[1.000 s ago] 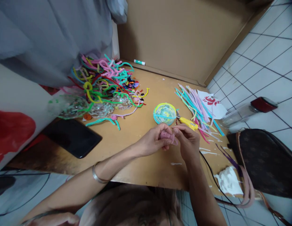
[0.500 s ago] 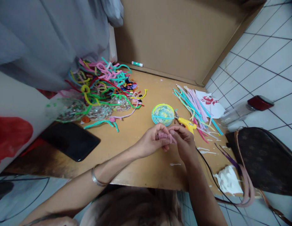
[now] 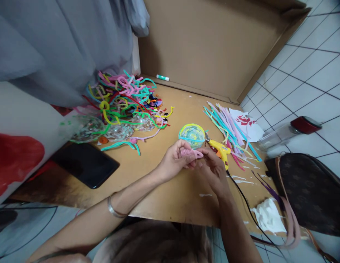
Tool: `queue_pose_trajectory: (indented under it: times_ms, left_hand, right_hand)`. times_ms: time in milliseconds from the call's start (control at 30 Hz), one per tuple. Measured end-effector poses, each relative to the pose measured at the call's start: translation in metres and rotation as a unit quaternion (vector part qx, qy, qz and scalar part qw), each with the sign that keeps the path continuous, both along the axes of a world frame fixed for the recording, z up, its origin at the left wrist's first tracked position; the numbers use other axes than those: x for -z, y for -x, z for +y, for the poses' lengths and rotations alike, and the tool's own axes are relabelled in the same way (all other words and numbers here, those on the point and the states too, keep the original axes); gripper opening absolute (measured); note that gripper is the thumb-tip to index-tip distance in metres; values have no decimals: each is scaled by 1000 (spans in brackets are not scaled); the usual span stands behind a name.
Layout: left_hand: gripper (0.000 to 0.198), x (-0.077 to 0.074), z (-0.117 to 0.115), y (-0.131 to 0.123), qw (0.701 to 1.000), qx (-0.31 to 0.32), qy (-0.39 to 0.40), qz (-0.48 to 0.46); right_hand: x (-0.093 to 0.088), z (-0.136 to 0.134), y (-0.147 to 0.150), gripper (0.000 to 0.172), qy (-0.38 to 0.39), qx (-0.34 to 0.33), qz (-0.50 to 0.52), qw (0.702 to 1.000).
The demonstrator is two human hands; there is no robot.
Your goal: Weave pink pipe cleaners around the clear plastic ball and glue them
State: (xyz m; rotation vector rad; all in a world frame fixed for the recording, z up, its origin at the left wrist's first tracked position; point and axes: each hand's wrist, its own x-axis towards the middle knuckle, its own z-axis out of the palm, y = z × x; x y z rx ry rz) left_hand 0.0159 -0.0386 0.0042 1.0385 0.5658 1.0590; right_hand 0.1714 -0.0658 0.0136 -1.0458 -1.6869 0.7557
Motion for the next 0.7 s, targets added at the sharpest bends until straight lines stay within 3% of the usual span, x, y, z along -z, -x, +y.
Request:
queue_pose_trajectory:
  times_ms: [167, 500, 700]
  left_hand:
    - [43, 2, 1, 0, 1000, 9, 5, -14]
    - [41, -3, 2, 4, 997, 57, 24, -36]
    - [41, -3, 2, 4, 999, 39, 12, -13]
  right_hand:
    - [1, 0, 1, 16, -21, 0, 10, 1000]
    - [-4, 0, 5, 22, 121, 3, 167, 978]
    - [-3, 0, 8, 21, 109, 46, 162, 980]
